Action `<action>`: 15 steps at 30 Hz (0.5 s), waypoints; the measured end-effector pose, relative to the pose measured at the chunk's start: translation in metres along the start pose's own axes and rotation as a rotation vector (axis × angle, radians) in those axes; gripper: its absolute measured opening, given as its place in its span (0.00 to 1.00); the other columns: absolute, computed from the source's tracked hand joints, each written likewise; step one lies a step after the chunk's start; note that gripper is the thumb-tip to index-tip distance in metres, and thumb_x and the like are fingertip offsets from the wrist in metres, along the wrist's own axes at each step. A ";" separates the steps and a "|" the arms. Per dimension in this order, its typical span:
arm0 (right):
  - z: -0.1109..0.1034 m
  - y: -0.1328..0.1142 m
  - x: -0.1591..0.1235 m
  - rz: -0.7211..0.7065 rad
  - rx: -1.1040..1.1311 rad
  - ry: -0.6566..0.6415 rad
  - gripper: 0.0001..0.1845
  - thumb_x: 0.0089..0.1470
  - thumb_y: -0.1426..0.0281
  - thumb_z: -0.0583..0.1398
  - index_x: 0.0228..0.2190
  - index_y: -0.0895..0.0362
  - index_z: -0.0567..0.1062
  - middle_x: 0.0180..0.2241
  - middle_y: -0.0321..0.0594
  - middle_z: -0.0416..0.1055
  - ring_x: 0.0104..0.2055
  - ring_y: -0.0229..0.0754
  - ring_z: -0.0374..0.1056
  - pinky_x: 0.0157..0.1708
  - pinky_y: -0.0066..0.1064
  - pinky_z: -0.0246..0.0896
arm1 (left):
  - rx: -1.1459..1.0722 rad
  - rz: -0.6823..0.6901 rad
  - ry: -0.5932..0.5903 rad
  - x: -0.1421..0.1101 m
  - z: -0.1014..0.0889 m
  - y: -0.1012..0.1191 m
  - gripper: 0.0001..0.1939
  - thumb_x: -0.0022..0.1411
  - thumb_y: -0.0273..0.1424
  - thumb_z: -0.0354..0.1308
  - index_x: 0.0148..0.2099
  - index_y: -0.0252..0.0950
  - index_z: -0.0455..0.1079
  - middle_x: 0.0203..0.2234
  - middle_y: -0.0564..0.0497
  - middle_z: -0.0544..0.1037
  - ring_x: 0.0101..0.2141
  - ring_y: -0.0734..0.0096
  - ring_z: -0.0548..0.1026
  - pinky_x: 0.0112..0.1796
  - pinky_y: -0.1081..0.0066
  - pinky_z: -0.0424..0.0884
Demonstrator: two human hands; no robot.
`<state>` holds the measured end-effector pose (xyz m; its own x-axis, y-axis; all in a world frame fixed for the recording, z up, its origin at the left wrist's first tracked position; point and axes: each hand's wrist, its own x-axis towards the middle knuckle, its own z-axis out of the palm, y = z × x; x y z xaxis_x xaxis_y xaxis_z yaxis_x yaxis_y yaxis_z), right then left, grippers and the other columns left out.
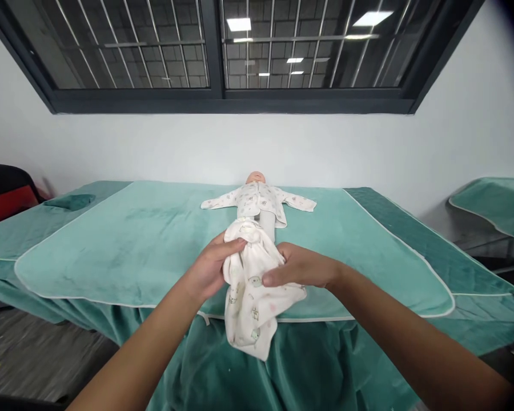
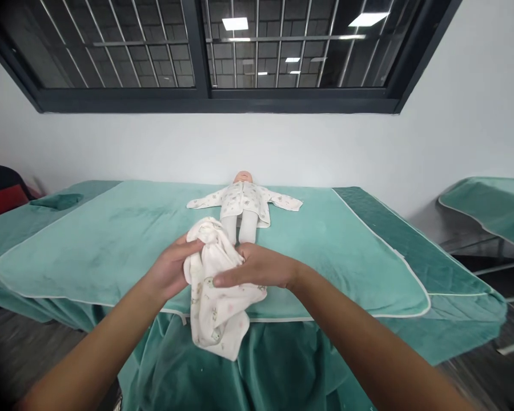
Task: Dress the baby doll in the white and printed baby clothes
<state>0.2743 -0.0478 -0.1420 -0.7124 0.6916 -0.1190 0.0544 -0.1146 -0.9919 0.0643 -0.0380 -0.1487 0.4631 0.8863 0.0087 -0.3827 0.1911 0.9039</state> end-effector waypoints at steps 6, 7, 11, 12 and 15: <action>0.004 0.004 0.016 -0.251 0.278 0.315 0.24 0.54 0.51 0.66 0.42 0.58 0.79 0.38 0.44 0.79 0.40 0.45 0.75 0.43 0.36 0.69 | 0.123 -0.176 -0.155 -0.002 -0.008 -0.007 0.22 0.55 0.38 0.69 0.50 0.32 0.77 0.39 0.41 0.83 0.36 0.61 0.81 0.37 0.69 0.74; 0.004 0.005 0.020 -0.254 0.310 0.350 0.25 0.54 0.49 0.65 0.42 0.58 0.78 0.38 0.45 0.79 0.40 0.46 0.75 0.43 0.37 0.70 | 0.167 -0.228 -0.212 -0.002 -0.010 -0.006 0.23 0.53 0.37 0.71 0.49 0.31 0.78 0.38 0.40 0.83 0.36 0.60 0.81 0.38 0.68 0.75; 0.002 0.001 0.025 -0.237 0.184 0.418 0.25 0.55 0.48 0.63 0.41 0.57 0.76 0.38 0.45 0.77 0.43 0.47 0.73 0.42 0.37 0.69 | 0.226 -0.207 -0.187 -0.003 -0.016 -0.004 0.24 0.51 0.34 0.72 0.50 0.32 0.78 0.40 0.41 0.83 0.40 0.56 0.81 0.41 0.66 0.75; 0.001 -0.004 0.021 -0.282 0.095 0.449 0.23 0.55 0.50 0.64 0.41 0.56 0.75 0.40 0.44 0.76 0.44 0.47 0.72 0.44 0.37 0.68 | 0.220 -0.177 -0.146 -0.004 -0.017 -0.005 0.23 0.53 0.35 0.71 0.51 0.32 0.78 0.40 0.41 0.83 0.40 0.56 0.81 0.41 0.66 0.74; 0.000 -0.030 -0.009 -0.529 -0.111 0.538 0.25 0.50 0.57 0.70 0.48 0.49 0.73 0.51 0.42 0.72 0.53 0.47 0.68 0.50 0.38 0.66 | 0.226 -0.151 -0.074 -0.006 -0.023 -0.011 0.22 0.53 0.34 0.70 0.50 0.31 0.78 0.41 0.40 0.83 0.40 0.56 0.80 0.40 0.66 0.74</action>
<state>0.2796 -0.0506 -0.1111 -0.2252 0.8901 0.3963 -0.1087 0.3812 -0.9181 0.0468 -0.0352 -0.1683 0.5615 0.8201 -0.1101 -0.1206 0.2127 0.9696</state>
